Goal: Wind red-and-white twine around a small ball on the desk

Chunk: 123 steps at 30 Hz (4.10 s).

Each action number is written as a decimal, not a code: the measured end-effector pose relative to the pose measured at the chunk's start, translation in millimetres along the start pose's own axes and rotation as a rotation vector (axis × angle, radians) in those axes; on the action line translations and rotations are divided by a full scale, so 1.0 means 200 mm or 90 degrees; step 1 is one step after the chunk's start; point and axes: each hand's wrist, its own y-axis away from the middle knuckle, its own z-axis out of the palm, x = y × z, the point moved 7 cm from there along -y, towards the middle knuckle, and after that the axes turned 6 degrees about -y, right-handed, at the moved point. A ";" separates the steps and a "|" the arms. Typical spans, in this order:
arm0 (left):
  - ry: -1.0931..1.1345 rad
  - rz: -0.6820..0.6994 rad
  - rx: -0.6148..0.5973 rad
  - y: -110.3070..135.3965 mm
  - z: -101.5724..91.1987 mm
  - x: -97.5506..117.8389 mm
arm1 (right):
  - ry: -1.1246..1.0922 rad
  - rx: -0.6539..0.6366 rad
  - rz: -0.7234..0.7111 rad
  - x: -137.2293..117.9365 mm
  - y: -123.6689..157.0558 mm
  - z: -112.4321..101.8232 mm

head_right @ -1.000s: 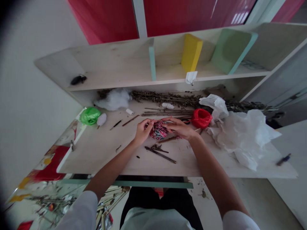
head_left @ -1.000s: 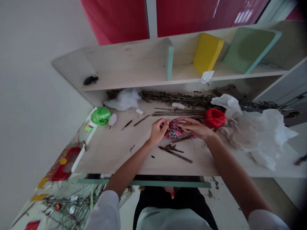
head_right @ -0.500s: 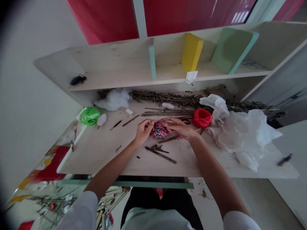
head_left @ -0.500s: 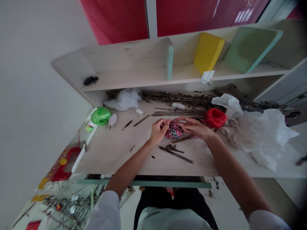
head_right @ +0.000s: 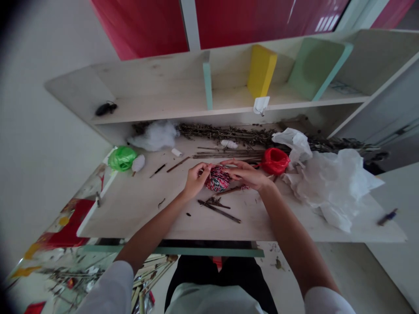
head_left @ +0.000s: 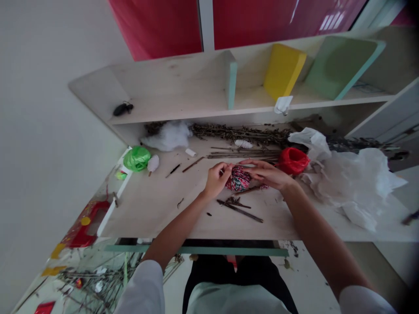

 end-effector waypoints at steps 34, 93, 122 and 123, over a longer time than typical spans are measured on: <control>0.007 -0.008 0.003 0.00 0.00 -0.01 | 0.046 0.030 -0.020 0.01 0.01 -0.01; 0.043 -0.029 0.011 0.00 -0.01 -0.02 | 0.023 0.029 -0.005 0.02 -0.01 -0.01; 0.046 -0.038 0.003 0.00 0.00 -0.03 | -0.016 0.042 0.045 0.03 0.00 0.00; 0.048 -0.038 0.002 0.00 0.00 -0.02 | -0.019 0.043 0.049 0.04 0.00 0.00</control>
